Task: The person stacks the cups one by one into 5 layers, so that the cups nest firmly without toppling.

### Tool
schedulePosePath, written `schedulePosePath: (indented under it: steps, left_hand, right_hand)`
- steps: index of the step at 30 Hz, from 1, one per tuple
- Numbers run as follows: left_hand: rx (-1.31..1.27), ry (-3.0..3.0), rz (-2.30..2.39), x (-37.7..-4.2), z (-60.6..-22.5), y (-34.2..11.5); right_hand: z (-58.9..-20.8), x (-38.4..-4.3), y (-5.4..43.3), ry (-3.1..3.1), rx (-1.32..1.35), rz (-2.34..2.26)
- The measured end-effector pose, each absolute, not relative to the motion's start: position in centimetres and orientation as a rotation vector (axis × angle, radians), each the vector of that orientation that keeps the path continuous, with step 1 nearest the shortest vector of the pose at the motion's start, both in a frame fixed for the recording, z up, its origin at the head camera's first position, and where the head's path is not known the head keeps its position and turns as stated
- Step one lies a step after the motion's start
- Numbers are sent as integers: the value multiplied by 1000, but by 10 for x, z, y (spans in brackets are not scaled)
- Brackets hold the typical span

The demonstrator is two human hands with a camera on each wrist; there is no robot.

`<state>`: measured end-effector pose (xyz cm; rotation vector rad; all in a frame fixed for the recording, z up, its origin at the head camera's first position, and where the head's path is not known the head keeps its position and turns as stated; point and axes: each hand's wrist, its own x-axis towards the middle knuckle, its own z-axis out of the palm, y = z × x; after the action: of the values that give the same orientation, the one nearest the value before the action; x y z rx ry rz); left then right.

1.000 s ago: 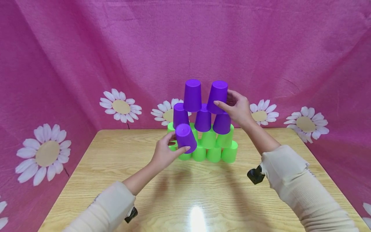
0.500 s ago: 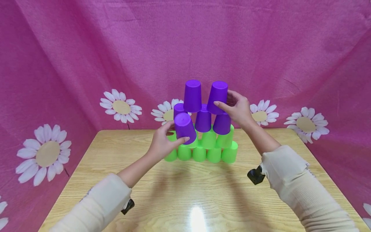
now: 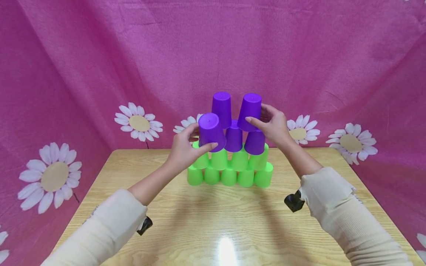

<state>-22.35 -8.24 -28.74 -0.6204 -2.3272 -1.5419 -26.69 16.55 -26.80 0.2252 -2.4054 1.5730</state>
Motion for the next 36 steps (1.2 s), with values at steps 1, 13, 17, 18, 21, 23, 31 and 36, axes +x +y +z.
schedulePosePath:
  steps: [1,13,17,18,21,23,31,36]
  left_hand:
    - [-612,-2328,-1554,-224,-284,-82]
    - [-625,-2285,-1612,-227,-242,-68]
    - [-618,-2251,-1641,-229,-235,-62]
    - [-613,-2244,-1644,-230,-233,-61]
    - [-599,-2244,-1645,-232,-229,-57]
    - [-602,-2248,-1648,-232,-227,-55]
    - [-616,-2246,-1633,-235,-216,-48]
    - [-591,-2287,-1638,-237,-210,-44]
  right_hand:
    - [-268,-267,166,-2406,226,1572]
    - [-269,-268,166,-2416,227,1544]
    - [-269,-268,166,-2421,230,1543]
    - [-269,-268,166,-2421,232,1544]
    - [-268,-268,166,-2418,246,1539]
    - [-268,-268,166,-2414,263,1544]
    - [-267,-267,165,-2410,277,1548]
    - [-267,-268,166,-2413,267,1541]
